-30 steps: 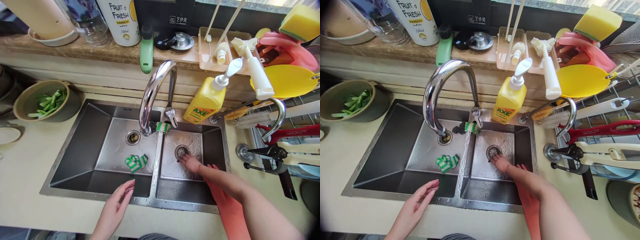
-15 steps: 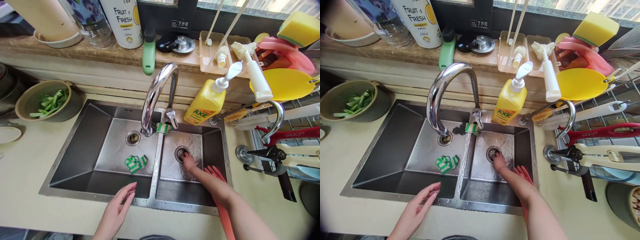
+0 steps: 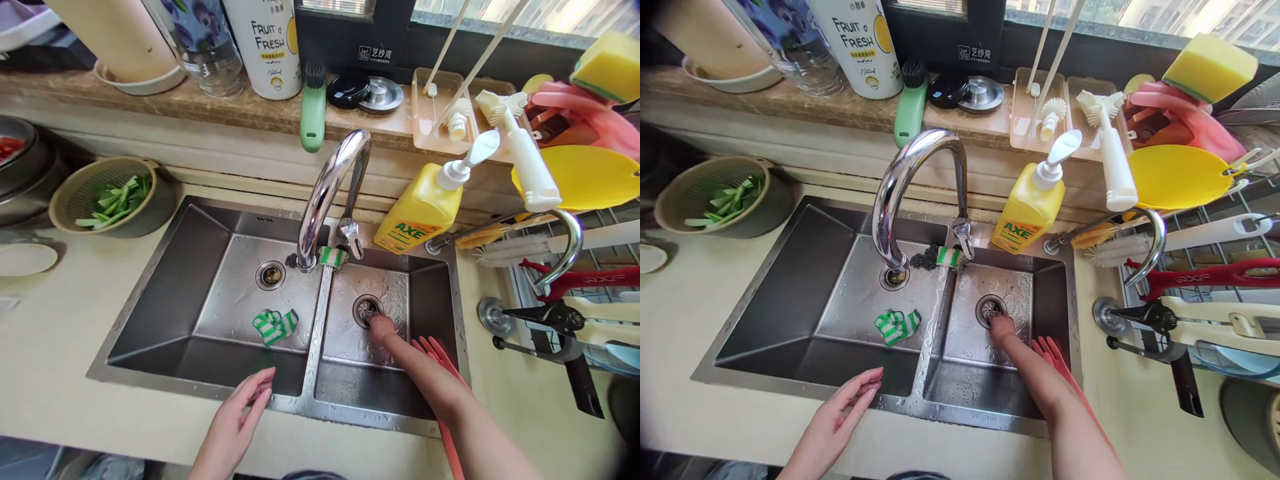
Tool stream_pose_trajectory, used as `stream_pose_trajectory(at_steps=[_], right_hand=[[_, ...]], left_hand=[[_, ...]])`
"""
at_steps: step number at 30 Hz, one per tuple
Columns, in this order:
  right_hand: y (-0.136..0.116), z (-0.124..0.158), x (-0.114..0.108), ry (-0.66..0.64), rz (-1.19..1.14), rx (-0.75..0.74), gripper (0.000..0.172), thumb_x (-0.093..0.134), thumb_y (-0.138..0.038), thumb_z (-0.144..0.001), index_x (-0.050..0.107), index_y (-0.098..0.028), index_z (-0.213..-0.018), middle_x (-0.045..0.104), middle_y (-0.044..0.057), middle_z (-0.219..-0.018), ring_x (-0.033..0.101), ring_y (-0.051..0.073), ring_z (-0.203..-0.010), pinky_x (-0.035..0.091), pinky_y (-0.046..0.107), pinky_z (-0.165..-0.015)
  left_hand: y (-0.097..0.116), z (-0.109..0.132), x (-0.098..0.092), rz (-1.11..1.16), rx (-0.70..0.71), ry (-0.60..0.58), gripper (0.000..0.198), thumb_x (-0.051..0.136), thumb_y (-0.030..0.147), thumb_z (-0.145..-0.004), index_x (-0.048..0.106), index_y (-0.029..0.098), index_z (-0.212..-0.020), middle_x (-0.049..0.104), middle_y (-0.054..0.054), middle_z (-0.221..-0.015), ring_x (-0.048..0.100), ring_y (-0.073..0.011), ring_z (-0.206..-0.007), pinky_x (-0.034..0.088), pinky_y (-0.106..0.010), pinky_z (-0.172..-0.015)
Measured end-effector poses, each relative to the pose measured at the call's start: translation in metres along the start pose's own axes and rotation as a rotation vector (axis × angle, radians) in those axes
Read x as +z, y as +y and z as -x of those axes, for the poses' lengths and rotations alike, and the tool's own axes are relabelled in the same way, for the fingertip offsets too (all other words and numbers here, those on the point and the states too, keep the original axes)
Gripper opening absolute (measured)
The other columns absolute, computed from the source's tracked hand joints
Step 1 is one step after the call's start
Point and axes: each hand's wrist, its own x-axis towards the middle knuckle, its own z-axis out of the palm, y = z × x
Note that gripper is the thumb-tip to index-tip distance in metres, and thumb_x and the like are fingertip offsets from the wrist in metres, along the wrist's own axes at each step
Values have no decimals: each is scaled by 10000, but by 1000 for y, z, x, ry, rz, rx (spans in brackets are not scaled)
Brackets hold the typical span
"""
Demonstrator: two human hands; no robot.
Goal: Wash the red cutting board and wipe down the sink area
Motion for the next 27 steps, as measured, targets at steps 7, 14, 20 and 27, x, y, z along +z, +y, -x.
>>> stream_pose_trajectory(at_steps=[7,14,20,27], right_hand=[[5,1,-7,3,52,-82,326,514,-111,-777,693,-185,-1040,716,139,-1045,654,255,-981,469,336,-814],[20,44,-22,230,131,-192,306,395,-177,-892,682,-178,-998,710,164,-1009,659,270,-929,465,354,-793],[-7,114,-76,663,-56,-354,305,421,-364,-918,687,-255,-1021,736,80,-919,674,220,-796,481,323,-730],[-197,68,-106,306,-1141,-323,230,648,-454,-755,661,-235,-823,628,-12,-570,554,142,-519,428,252,-528]], left_hand=[[4,5,-5,-6,25,43,364,508,469,-859,670,243,-1093,709,-89,-1106,694,-220,-965,567,-321,-864],[10,12,-9,57,57,47,317,483,394,-879,670,241,-1085,707,-85,-1083,683,-204,-968,561,-298,-866],[4,11,-30,86,106,14,296,467,327,-895,657,239,-1105,694,-76,-1090,670,-182,-953,547,-282,-871],[-19,16,-86,138,219,-13,289,474,332,-894,678,259,-1085,702,-79,-1086,676,-193,-952,553,-285,-874]])
